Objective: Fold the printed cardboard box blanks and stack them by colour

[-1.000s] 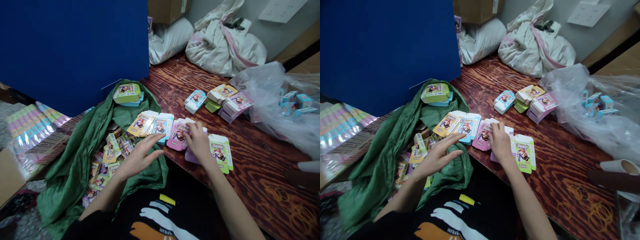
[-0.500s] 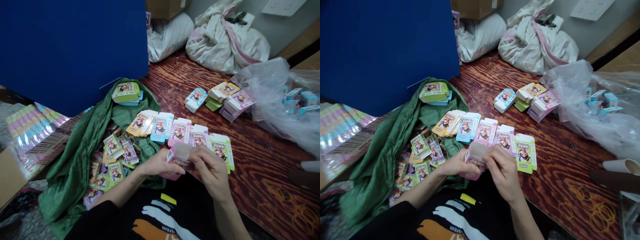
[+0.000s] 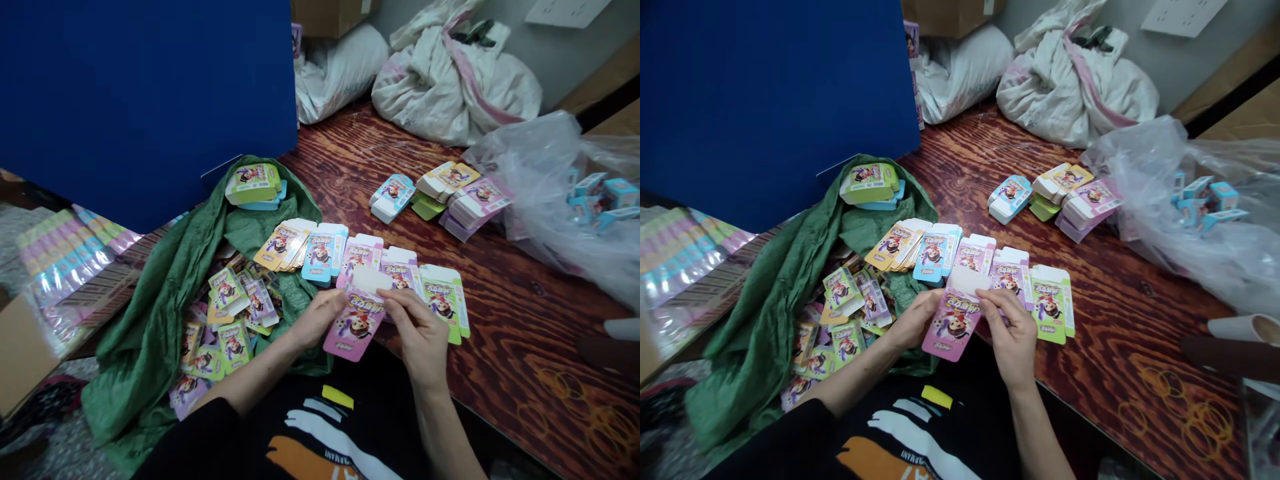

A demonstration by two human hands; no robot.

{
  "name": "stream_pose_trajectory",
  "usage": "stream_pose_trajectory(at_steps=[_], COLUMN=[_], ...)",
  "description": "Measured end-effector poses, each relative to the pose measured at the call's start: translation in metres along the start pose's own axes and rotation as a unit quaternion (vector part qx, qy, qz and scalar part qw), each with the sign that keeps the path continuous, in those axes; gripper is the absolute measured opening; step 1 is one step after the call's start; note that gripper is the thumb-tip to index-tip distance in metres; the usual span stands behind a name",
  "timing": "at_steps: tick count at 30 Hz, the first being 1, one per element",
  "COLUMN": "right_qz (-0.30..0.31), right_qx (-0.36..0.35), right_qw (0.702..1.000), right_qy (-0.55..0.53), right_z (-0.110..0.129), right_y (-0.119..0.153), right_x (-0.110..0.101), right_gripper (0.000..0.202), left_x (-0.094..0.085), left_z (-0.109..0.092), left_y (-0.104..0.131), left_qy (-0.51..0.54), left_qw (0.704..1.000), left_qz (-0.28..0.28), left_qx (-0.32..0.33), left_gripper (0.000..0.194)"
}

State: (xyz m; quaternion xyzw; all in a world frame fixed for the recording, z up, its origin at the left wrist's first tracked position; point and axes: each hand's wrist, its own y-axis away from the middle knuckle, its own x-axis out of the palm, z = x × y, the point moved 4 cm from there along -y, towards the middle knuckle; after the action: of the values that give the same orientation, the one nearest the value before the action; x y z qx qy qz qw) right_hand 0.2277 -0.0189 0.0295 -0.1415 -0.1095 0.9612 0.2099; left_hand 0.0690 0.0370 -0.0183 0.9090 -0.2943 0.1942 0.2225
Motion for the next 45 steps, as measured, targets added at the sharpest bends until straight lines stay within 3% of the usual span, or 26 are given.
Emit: stream_pose_trajectory(at_steps=[3,8,13,17,20,25,28,36,43,45], right_qz=[-0.034,0.013,0.042,0.047,0.078,0.138,0.145,0.092,0.165,0.161], right_qx=[-0.011,-0.021,-0.027,0.030,0.104,0.045,0.046,0.166,0.112,0.104], right_qw=[0.999,0.999,0.998,0.998,0.989,0.989,0.987,0.981,0.979,0.981], right_qy=[0.021,0.021,0.027,-0.014,-0.071,-0.035,-0.052,-0.044,-0.040,-0.040], right_z=[0.000,0.000,0.002,-0.005,-0.014,-0.004,0.000,-0.016,-0.004,-0.003], right_y=[0.000,-0.001,0.000,0.001,-0.001,-0.007,-0.004,0.002,-0.006,-0.005], right_x=[-0.007,-0.011,-0.014,-0.015,-0.013,-0.012,-0.007,-0.003,-0.009,-0.010], right_gripper=[0.016,0.015,0.016,0.014,0.044,0.015,0.015,0.023,0.024,0.024], left_x=[-0.002,-0.003,0.001,-0.001,-0.002,-0.003,-0.003,0.003,0.001,0.000], left_z=[-0.008,-0.017,-0.031,-0.039,-0.040,-0.036,-0.035,-0.038,-0.037,-0.037], left_y=[0.001,0.010,0.024,0.025,0.023,0.020,0.020,0.022,0.025,0.025], left_qy=[-0.029,-0.111,-0.322,-0.335,-0.304,-0.254,-0.265,-0.356,-0.311,-0.304], left_qw=[0.999,0.987,0.917,0.919,0.938,0.958,0.956,0.921,0.938,0.940], left_qz=[-0.020,-0.021,0.018,0.046,0.056,0.050,0.054,0.099,0.093,0.093], left_qx=[0.034,0.114,0.235,0.203,0.159,0.120,0.114,0.122,0.120,0.119], left_gripper=[0.064,0.051,0.040,0.033,0.032,0.039,0.042,0.039,0.043,0.045])
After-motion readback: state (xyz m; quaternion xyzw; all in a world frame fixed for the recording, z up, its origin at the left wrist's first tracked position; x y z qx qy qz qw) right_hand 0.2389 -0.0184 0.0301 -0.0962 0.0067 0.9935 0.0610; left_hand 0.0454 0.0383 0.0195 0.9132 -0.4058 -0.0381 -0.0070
